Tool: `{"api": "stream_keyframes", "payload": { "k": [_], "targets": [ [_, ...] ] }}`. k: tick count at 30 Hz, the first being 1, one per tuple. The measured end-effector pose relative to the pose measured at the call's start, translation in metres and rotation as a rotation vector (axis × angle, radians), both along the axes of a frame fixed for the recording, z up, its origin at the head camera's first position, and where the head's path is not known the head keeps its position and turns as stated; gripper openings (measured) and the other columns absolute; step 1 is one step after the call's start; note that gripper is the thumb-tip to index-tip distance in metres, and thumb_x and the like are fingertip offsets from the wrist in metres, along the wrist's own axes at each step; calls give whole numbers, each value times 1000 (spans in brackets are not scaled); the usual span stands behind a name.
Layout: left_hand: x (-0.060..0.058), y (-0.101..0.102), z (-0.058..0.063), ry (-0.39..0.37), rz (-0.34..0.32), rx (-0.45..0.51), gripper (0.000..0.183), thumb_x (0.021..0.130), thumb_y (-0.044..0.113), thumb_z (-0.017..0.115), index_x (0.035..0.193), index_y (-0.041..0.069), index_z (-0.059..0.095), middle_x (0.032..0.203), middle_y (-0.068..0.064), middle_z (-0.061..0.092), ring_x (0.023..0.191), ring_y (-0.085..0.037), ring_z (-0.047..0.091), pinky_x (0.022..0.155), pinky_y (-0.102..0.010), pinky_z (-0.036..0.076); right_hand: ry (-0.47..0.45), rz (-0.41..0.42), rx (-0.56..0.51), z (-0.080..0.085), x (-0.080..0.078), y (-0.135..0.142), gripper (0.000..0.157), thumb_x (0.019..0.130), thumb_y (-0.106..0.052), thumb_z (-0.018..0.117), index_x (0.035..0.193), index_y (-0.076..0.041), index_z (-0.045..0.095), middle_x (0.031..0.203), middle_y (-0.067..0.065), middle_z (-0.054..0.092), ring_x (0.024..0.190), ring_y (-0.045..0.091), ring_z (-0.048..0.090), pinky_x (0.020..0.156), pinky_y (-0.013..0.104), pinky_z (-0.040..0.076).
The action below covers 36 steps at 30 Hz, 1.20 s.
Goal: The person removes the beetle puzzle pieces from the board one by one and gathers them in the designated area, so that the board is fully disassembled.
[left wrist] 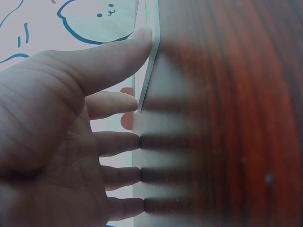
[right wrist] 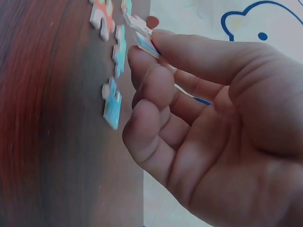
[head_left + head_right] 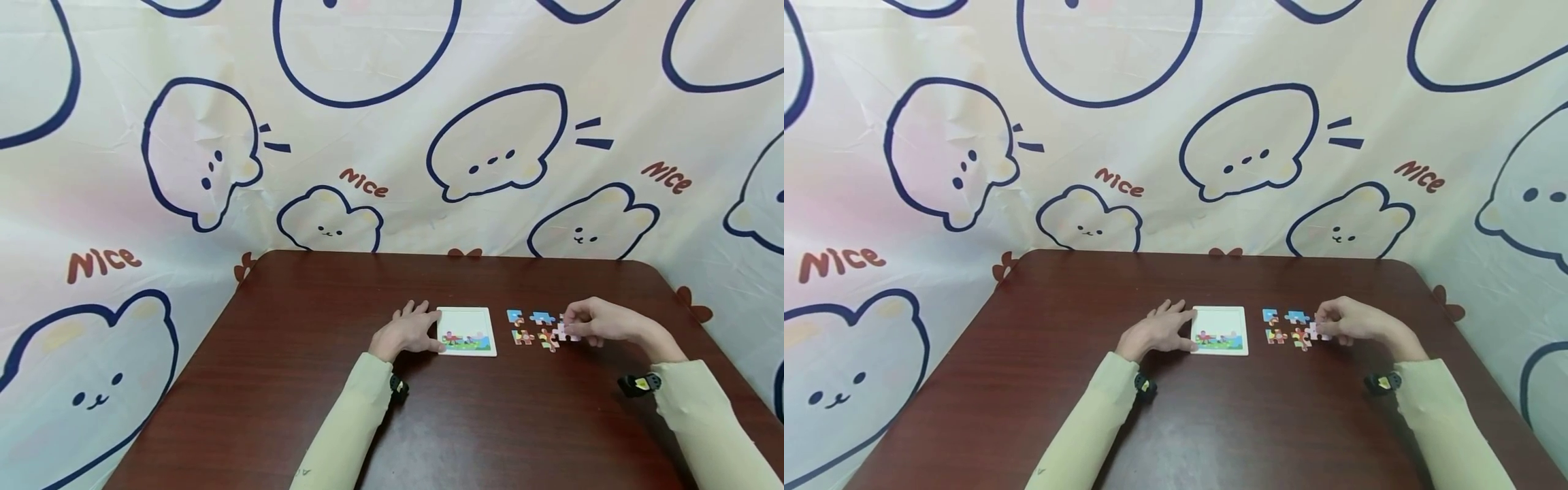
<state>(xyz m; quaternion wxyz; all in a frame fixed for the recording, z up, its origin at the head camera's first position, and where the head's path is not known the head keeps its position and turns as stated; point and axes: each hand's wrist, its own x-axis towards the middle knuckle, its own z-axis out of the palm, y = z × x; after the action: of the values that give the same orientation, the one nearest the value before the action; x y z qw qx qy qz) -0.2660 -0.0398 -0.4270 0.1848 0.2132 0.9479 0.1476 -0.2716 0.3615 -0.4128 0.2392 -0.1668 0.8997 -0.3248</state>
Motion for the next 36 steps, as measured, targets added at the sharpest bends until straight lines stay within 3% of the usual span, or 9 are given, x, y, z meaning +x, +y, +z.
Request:
{"api": "stream_keyframes", "payload": {
  "k": [13,21,28,36],
  "targets": [
    [1,0,0,4,3,8,71,90,43,68,152,22,38,164,-12,19,152,-39,10,120,-58,17,-112,-38,-20,-12,1,16,20,92,-21,68,98,-2,61,67,4,58,49,11,50,46,27,46],
    [0,1,-1,15,8,-6,71,90,44,68,151,22,39,164,-11,20,152,-39,11,120,-58,18,-74,-80,77,-14,1,12,24,88,-26,72,92,-6,59,66,2,61,48,13,49,44,27,44],
    [0,1,-1,13,12,-10,73,90,45,68,152,22,37,164,-10,20,152,-38,11,120,-58,17,-26,-100,177,-8,4,2,24,86,-24,75,86,-9,56,63,1,54,50,16,48,46,28,43],
    [-1,1,-3,12,7,-5,72,90,46,68,151,22,39,164,-11,20,152,-39,11,120,-58,18,1,-36,123,-3,6,-14,19,94,-25,65,91,-8,59,65,5,60,49,15,49,44,28,43]
  ]
}}
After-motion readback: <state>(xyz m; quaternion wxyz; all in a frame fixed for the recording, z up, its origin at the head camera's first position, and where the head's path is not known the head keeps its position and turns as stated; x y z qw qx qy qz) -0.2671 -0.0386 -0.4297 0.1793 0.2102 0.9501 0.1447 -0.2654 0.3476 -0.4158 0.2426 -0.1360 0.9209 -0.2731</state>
